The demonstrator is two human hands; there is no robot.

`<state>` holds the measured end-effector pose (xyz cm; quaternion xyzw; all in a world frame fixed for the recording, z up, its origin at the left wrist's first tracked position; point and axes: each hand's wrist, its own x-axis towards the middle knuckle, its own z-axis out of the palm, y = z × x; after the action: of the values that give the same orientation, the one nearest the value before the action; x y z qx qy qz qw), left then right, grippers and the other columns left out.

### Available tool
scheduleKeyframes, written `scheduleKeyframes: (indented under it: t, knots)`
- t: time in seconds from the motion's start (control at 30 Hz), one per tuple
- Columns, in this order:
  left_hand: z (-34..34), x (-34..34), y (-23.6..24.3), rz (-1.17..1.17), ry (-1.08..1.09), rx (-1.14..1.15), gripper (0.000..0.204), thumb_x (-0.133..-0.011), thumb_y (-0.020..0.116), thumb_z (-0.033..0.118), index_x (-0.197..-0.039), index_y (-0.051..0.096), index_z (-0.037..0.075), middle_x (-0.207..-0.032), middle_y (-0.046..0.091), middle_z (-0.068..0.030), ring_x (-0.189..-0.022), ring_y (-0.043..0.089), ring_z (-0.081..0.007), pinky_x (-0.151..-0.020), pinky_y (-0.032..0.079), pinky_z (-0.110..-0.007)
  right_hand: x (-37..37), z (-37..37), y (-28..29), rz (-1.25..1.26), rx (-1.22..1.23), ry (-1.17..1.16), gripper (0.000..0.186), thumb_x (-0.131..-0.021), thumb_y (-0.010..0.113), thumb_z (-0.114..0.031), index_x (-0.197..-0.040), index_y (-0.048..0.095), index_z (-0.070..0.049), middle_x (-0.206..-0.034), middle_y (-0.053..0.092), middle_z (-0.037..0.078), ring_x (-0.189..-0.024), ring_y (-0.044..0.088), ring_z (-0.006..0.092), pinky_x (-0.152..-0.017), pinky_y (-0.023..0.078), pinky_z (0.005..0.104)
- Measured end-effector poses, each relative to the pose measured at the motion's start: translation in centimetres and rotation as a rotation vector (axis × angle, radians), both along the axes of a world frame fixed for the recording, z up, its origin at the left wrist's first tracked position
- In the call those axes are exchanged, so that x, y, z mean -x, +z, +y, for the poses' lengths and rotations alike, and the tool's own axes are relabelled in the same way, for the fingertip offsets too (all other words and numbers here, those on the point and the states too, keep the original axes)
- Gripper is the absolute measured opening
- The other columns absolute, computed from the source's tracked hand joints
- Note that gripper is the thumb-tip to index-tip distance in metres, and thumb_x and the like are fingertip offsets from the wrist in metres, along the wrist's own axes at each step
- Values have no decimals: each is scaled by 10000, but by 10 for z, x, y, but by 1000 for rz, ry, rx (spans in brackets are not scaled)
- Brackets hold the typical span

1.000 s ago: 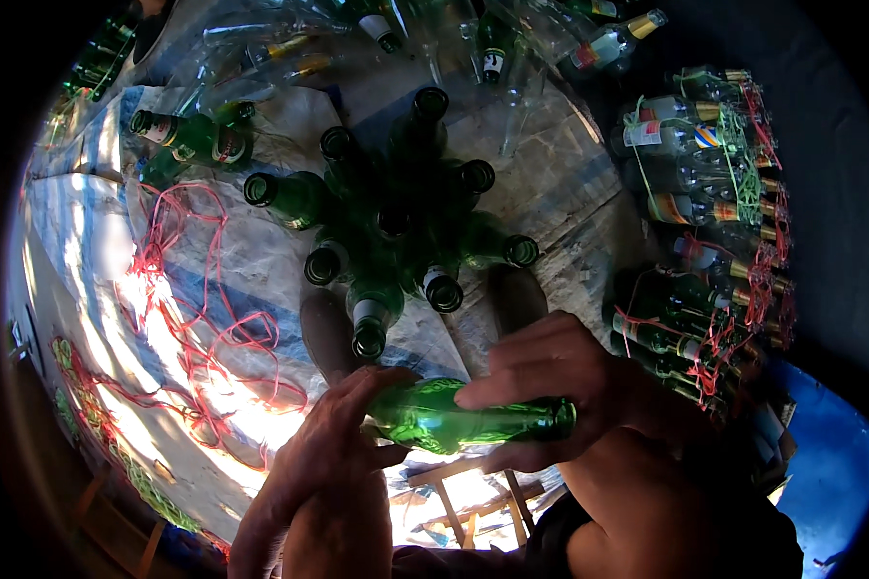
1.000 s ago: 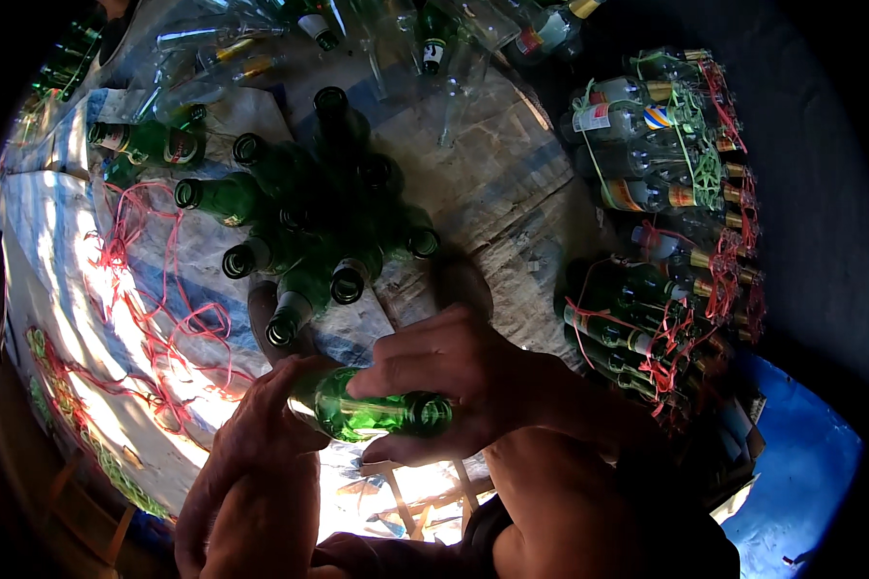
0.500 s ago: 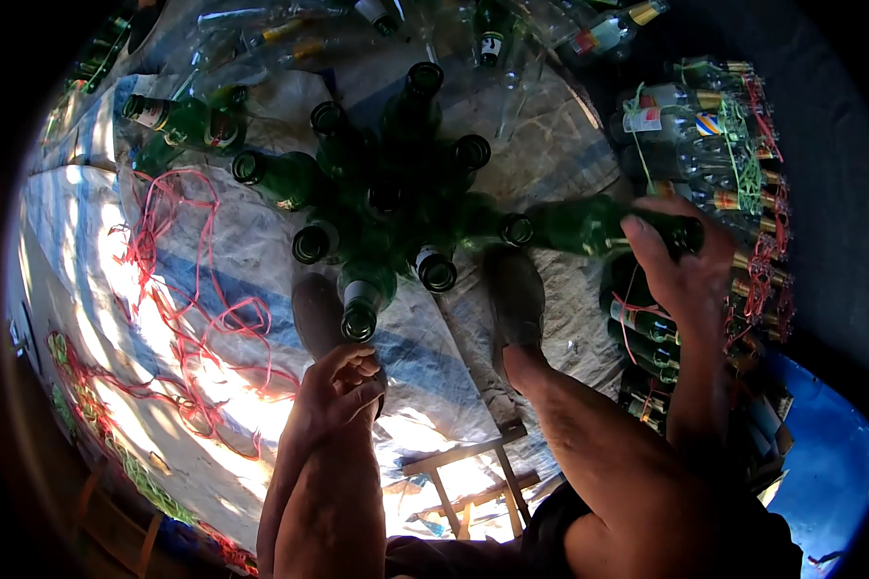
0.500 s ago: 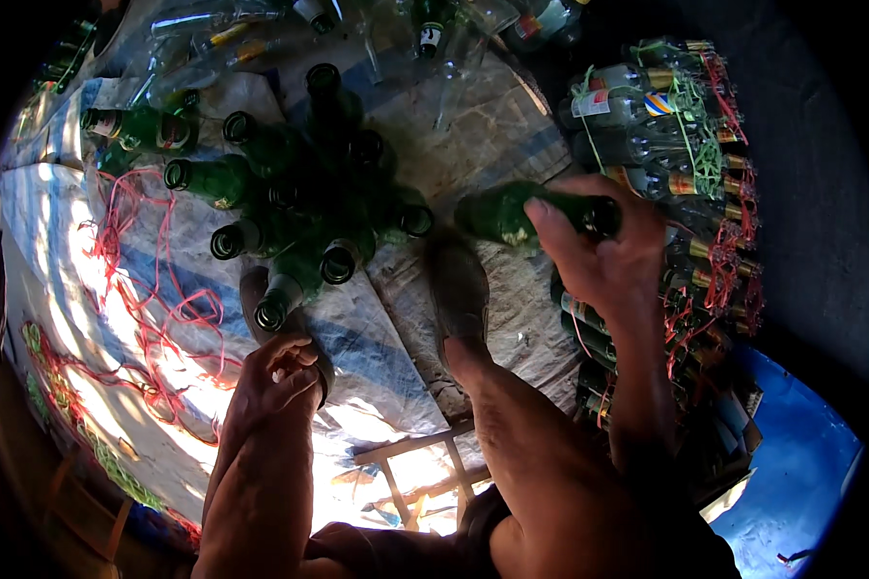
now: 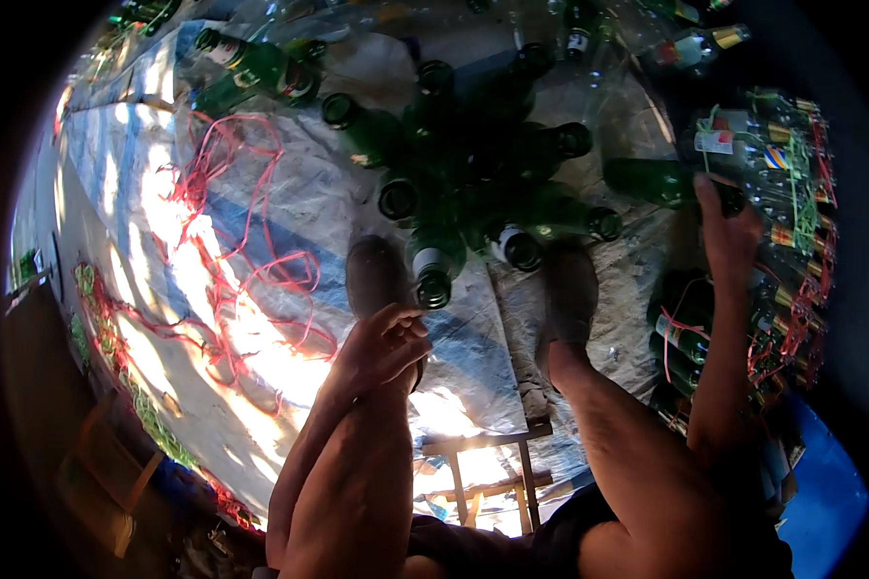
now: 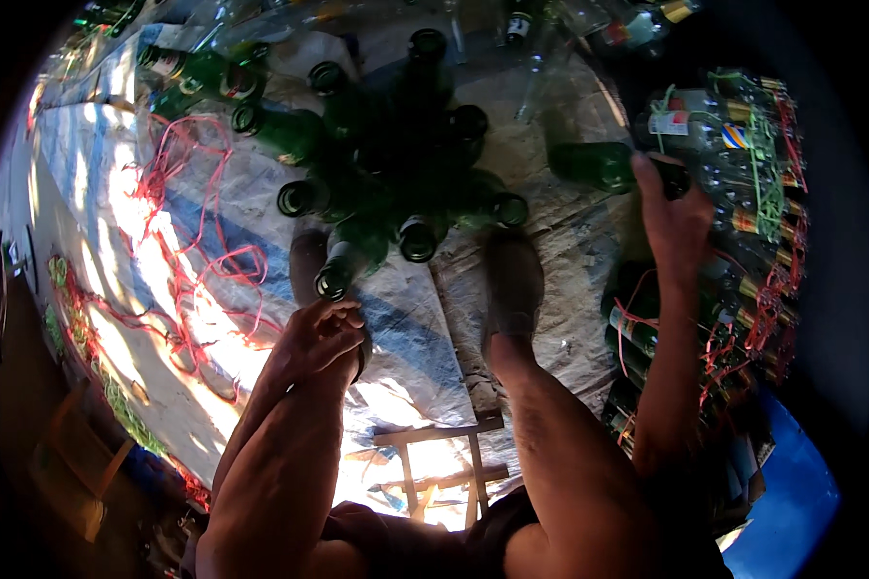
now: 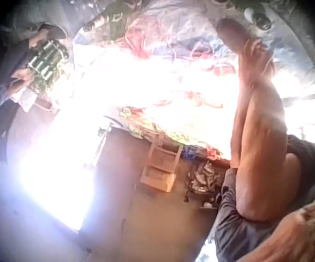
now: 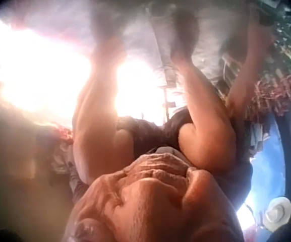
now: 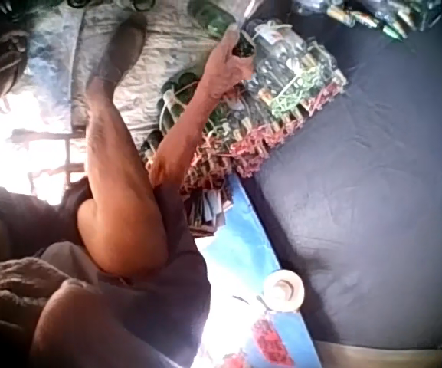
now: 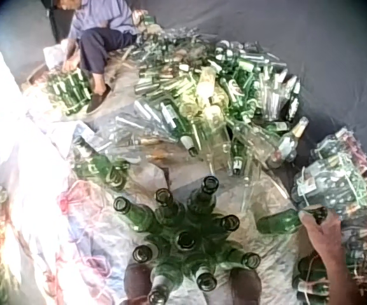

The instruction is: The person gathers green glass bottles into a cluster on a tarp and then ties a length of pink plastic twine into a series of knots to create a carrier.

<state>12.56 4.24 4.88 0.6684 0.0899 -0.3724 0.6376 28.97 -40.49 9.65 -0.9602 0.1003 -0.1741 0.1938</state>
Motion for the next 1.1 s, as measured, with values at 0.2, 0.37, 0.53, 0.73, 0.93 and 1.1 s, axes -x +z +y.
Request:
scheduleKeyframes:
  t: [0.2,0.37,0.53,0.73,0.93,1.1]
  knots:
    - [-6,1,-14,-42,12,-37,440,-922,727,165,-1258,574,-73,-1022,704,-131,-971,677,-173,-873,549,-317,-8,-17,5,182,-165,-25,574,-837,774,-513,-1094,727,-3,-851,696,81,-667,608,176,-620,483,347]
    - [1,3,-12,-69,69,-48,424,-936,706,172,-1245,580,-91,-1011,704,-140,-973,677,-179,-861,541,-311,-17,-30,-13,299,-84,-191,723,-799,716,-671,-1053,732,5,-771,676,122,-690,641,233,-703,509,381]
    - [3,9,-15,-95,200,22,359,-965,677,194,-1195,618,-75,-965,708,-135,-915,682,-181,-819,538,-301,-14,-54,-30,415,131,48,751,-784,697,-711,-984,740,12,-783,675,139,-734,651,245,-792,500,390]
    - [9,10,-10,-119,387,-16,284,-975,663,179,-1140,645,-51,-908,712,-110,-858,685,-156,-760,549,-291,-25,-49,-38,523,-1,-208,740,-834,682,-656,-1245,686,-41,-945,690,126,-816,651,238,-806,515,362]
    - [47,12,-22,-117,633,-307,231,-959,657,115,-1122,651,-48,-902,711,-97,-821,685,-149,-715,564,-293,-13,-31,-36,410,-130,-104,708,-829,720,-631,-1163,696,-8,-896,673,85,-780,620,185,-753,496,320]
    - [87,23,-37,-311,730,-629,224,-911,693,82,-1095,650,-38,-872,694,-79,-773,644,-130,-740,524,-277,-3,-43,-47,407,-182,-29,686,-838,725,-609,-1168,693,-10,-996,685,70,-766,600,164,-668,493,309]
